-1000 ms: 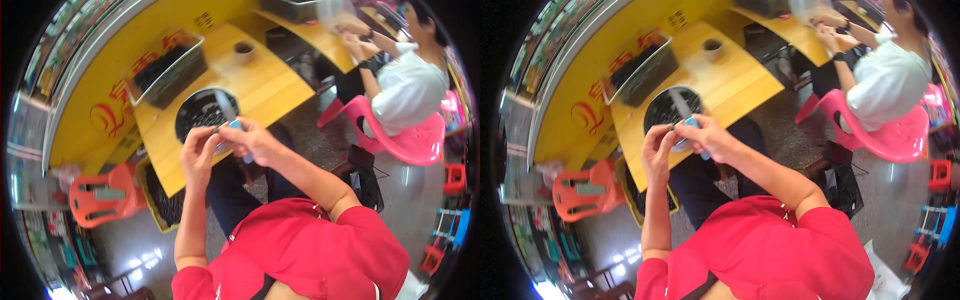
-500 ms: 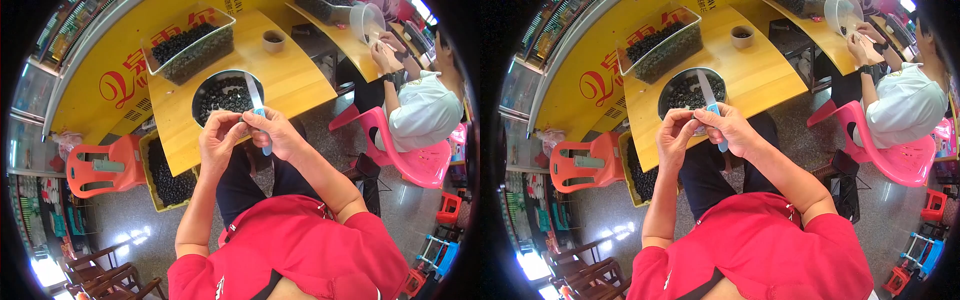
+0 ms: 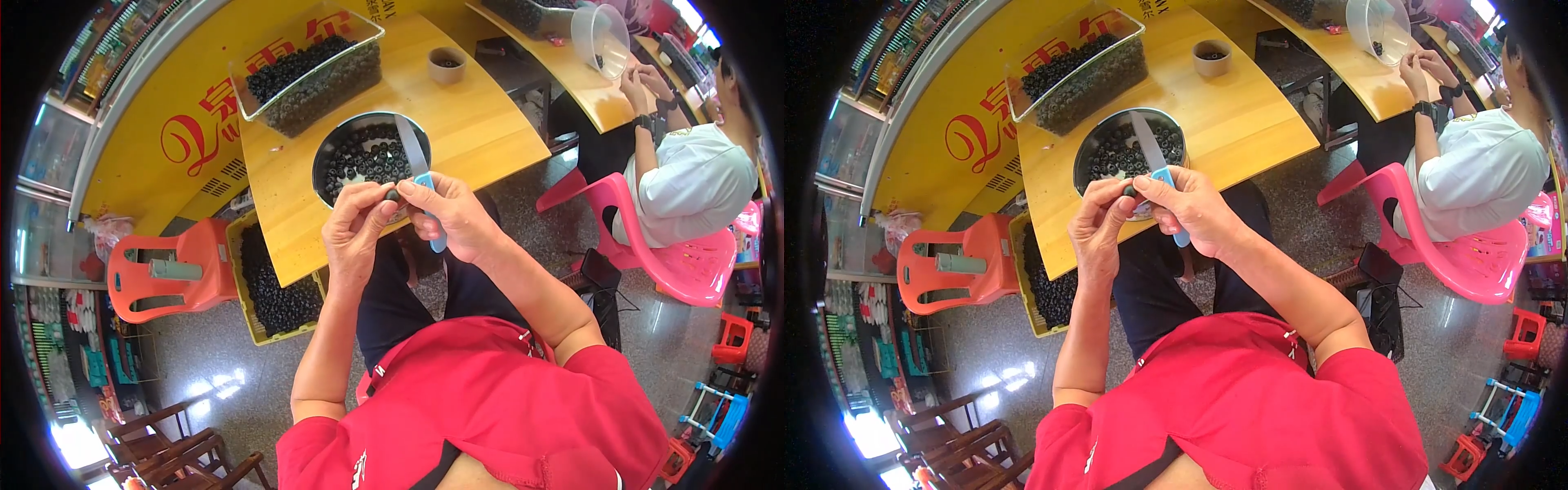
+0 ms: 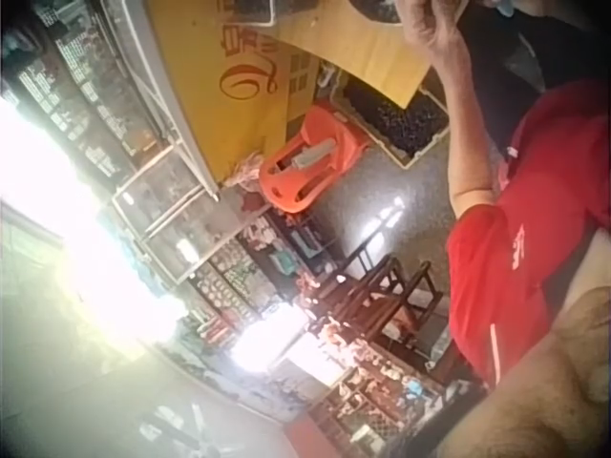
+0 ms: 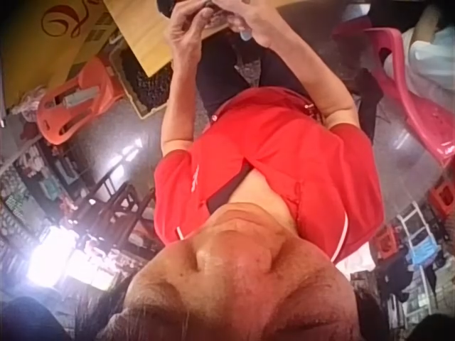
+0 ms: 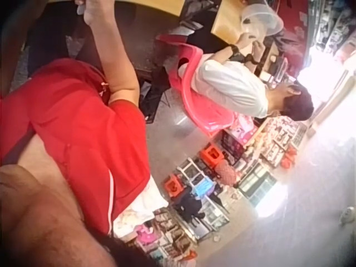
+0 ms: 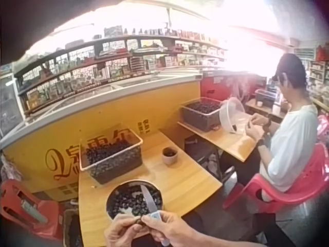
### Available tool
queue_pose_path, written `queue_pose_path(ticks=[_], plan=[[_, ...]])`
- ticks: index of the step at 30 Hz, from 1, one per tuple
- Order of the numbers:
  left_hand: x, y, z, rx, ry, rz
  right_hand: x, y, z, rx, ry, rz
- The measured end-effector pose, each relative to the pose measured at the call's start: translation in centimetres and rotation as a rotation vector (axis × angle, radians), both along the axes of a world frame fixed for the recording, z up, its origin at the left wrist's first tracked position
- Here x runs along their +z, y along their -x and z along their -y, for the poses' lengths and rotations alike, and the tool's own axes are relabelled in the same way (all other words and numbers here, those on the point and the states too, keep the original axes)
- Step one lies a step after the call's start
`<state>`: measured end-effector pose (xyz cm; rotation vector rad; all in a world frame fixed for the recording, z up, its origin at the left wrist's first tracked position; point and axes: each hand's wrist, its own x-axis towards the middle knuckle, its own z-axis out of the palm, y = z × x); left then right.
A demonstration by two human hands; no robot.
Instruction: Peeling and removing seeds from small black fruits into a bowl using a knife.
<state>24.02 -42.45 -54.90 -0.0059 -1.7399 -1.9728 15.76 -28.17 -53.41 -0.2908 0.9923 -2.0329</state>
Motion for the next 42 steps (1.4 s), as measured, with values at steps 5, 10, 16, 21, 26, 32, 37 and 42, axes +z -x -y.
queue_pose_path(ticks=[5,10,16,21,26,32,37,42], plan=[[0.4,-0.2,-0.2,0.125,0.194,0.001,0.4,-0.2,0.4,-0.069,-0.07,-0.145],[0.8,-0.3,0.3,0.129,0.275,0.003,0.5,0.3,0.2,-0.021,-0.059,-0.178],[0.0,0.2,0.0,0.079,0.098,0.028,0.1,0.4,0.2,-0.034,-0.09,-0.159],[0.0,-0.5,0.1,0.249,0.252,0.082,-0.7,-0.4,1.3,-0.219,-0.075,-0.499],[0.1,-0.7,0.3,0.249,0.492,0.102,-1.0,-0.4,0.1,-0.258,-0.118,-0.562],[-0.3,-1.3,-0.1,0.145,0.331,0.131,-1.8,-0.7,-1.1,-0.293,-0.057,-0.554],[0.2,-1.2,-2.0,0.12,0.281,0.167,-2.3,-0.7,-2.1,-0.306,-0.036,-0.522],[0.8,-1.1,-2.6,0.137,0.309,0.156,-1.9,-0.8,-3.2,-0.428,-0.037,-0.611]])
